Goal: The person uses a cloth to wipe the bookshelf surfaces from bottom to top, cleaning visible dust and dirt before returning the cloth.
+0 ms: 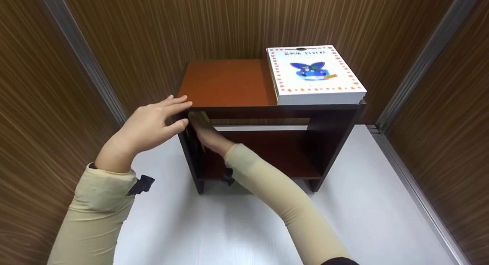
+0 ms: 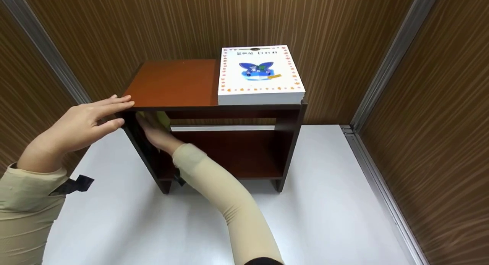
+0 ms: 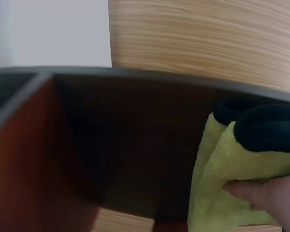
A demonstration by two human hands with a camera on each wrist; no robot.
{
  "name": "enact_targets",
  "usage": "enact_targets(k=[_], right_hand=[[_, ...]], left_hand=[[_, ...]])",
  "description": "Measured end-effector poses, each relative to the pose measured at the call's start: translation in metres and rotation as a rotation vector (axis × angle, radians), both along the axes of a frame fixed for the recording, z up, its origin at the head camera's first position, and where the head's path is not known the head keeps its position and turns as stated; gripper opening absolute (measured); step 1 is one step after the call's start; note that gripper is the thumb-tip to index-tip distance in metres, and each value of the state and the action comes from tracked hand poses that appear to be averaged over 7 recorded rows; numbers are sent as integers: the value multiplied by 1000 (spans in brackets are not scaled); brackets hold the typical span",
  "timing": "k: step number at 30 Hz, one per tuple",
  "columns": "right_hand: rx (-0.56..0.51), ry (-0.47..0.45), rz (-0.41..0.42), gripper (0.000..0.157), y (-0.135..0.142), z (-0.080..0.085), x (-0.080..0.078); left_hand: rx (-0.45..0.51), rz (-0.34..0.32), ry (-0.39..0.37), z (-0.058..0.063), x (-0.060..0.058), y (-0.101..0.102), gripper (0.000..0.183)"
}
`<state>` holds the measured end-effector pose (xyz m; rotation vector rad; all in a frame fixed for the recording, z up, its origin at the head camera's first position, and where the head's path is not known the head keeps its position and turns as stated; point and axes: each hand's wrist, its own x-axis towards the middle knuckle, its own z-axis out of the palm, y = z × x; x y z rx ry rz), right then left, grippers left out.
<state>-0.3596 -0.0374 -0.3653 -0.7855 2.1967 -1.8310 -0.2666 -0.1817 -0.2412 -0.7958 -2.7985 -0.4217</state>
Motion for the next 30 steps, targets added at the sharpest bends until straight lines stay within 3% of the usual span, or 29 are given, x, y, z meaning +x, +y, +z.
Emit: enact_targets(k=[6, 12, 19, 26, 30], right_hand=[[-12, -26, -63, 57, 1, 9, -10], [-4, -50, -48, 60, 0, -1, -10], [-58, -57, 40, 60, -4, -26, -9], [-83, -46, 98, 54, -3, -62, -6], [-62, -130, 85, 56, -2, -81, 2]], left_hand=[[2, -8, 0, -3, -2, 3, 48], [-3, -4, 4, -3, -1, 2, 48], [-2, 7, 0, -1, 1, -1, 48], [-17, 18, -11, 0, 2, 0, 49], [-18, 21, -12, 1, 1, 0, 49]])
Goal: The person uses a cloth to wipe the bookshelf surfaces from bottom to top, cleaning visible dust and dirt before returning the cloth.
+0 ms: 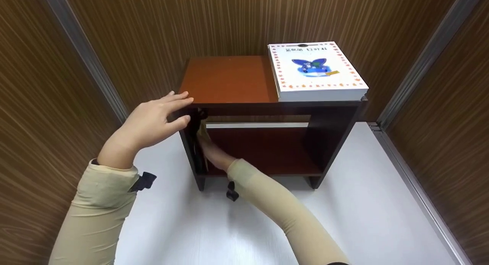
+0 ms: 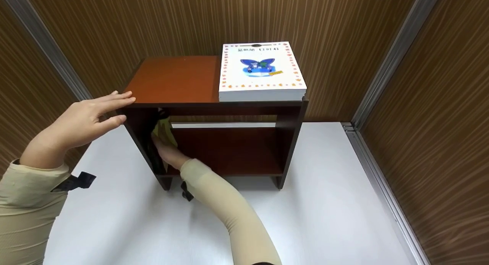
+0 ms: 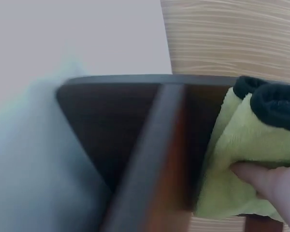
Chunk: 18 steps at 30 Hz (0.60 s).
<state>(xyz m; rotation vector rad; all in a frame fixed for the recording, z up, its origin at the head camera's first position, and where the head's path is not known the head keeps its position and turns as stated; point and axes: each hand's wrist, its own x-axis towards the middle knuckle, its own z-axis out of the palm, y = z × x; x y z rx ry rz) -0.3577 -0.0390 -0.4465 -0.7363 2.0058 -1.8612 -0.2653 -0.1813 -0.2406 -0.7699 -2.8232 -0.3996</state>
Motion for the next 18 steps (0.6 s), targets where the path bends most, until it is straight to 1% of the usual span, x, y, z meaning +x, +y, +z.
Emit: enact_targets(k=[2, 4, 6, 9, 11, 13, 15, 16, 18], right_hand=[[32, -81, -25, 60, 3, -7, 7], [44, -153, -21, 62, 4, -10, 14], [30, -188, -11, 62, 4, -11, 22], [-1, -149, 23, 60, 2, -8, 32], [15, -122, 4, 60, 1, -5, 39], [59, -89, -27, 61, 0, -2, 47], [99, -35, -48, 63, 0, 2, 54], [101, 4, -48, 63, -1, 4, 57], [102, 113, -53, 63, -1, 11, 60]], left_hand=[[-1, 2, -2, 0, 0, 0, 50], [0, 0, 3, 0, 0, 0, 49], [0, -3, 9, 1, 0, 0, 49], [1, -10, 21, 2, 0, -1, 49], [-1, -8, 25, 3, -1, -2, 49], [-2, -4, 28, 3, -1, -2, 49], [-4, 0, 24, 2, -1, -1, 50], [-5, 0, 21, 2, -1, 0, 50], [-8, -6, 17, 1, -1, 1, 50]])
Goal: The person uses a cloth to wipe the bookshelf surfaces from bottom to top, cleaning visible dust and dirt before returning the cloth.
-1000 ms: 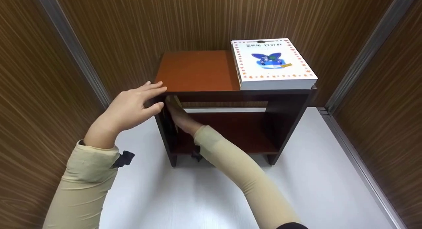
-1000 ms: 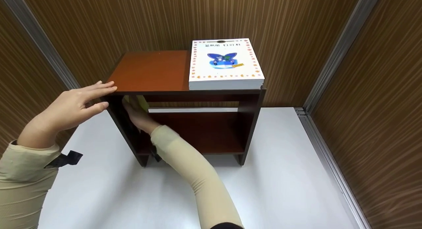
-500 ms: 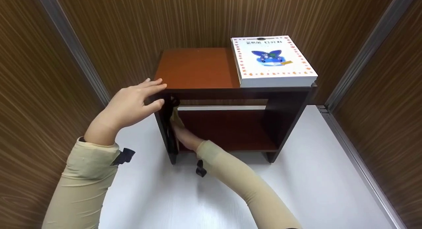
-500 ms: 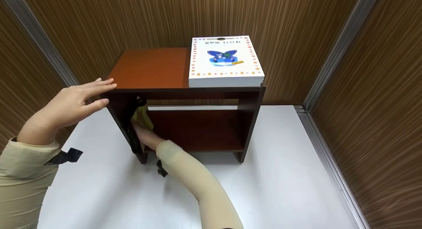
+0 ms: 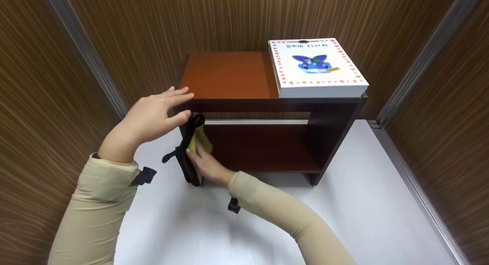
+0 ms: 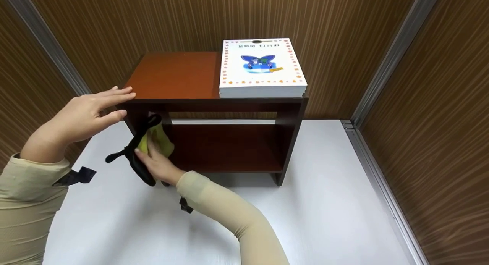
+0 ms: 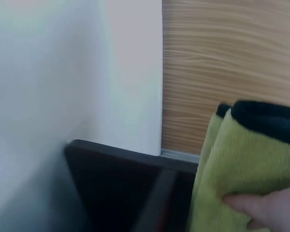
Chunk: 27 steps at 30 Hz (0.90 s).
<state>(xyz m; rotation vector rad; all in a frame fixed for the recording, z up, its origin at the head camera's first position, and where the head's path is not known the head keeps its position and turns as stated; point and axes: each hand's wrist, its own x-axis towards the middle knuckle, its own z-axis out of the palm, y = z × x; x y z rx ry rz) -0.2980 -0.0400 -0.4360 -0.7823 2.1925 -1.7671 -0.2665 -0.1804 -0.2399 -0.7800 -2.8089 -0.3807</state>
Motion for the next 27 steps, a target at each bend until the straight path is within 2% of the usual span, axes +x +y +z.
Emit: enact_targets(k=[3, 5, 9, 12, 15, 21, 23, 27], right_hand=[[-35, 169, 17, 65, -3, 17, -1], [-48, 248, 10, 65, -5, 32, -3], [-61, 263, -19, 61, -5, 59, -7], [-35, 238, -41, 59, -2, 64, -9], [-6, 260, -43, 61, 2, 58, -10], [-8, 295, -19, 67, 0, 31, -13], [-21, 274, -12, 66, -1, 21, -14], [-34, 153, 5, 64, -2, -3, -11]], left_hand=[[-4, -4, 0, -1, 0, 0, 50], [-4, -5, 3, -1, 0, 0, 49], [-10, 0, 2, -1, -1, 0, 50], [-18, -6, -9, -3, -4, 3, 51], [-14, -14, -10, -3, -5, 6, 51], [-13, -11, 6, -2, -3, 4, 49], [-16, -3, 6, -1, -2, 3, 49], [-14, 8, -1, 0, 0, 1, 49]])
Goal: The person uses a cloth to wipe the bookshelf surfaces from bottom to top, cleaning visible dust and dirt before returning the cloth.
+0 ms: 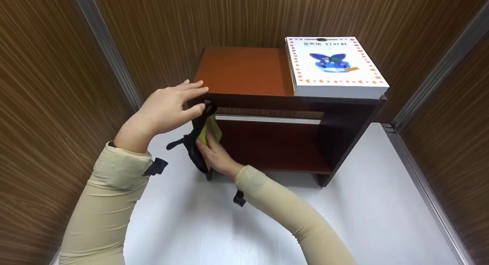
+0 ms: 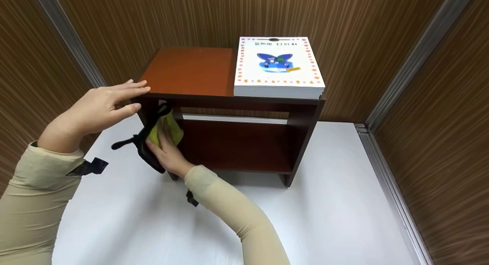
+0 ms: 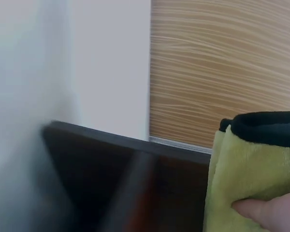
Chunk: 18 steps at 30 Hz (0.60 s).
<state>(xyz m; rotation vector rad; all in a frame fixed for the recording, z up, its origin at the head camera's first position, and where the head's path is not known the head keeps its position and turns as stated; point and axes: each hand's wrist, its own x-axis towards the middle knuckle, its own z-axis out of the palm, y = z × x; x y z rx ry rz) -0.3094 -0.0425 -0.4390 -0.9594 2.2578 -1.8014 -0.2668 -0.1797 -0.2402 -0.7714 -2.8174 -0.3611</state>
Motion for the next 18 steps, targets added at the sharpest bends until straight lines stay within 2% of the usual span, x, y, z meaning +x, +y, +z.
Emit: enact_targets(k=[3, 8, 14, 18], right_hand=[[30, -80, -14, 63, 1, -17, 2], [65, -131, -37, 62, 1, -34, 2], [38, -178, -55, 61, -1, -29, 3], [45, -229, -70, 61, -2, -18, 3]], left_hand=[[3, 2, -5, 0, 0, 0, 50], [0, 7, -9, 0, 1, -1, 50], [5, 12, -14, 1, 0, -1, 51], [8, 10, -22, 0, -1, -1, 51]])
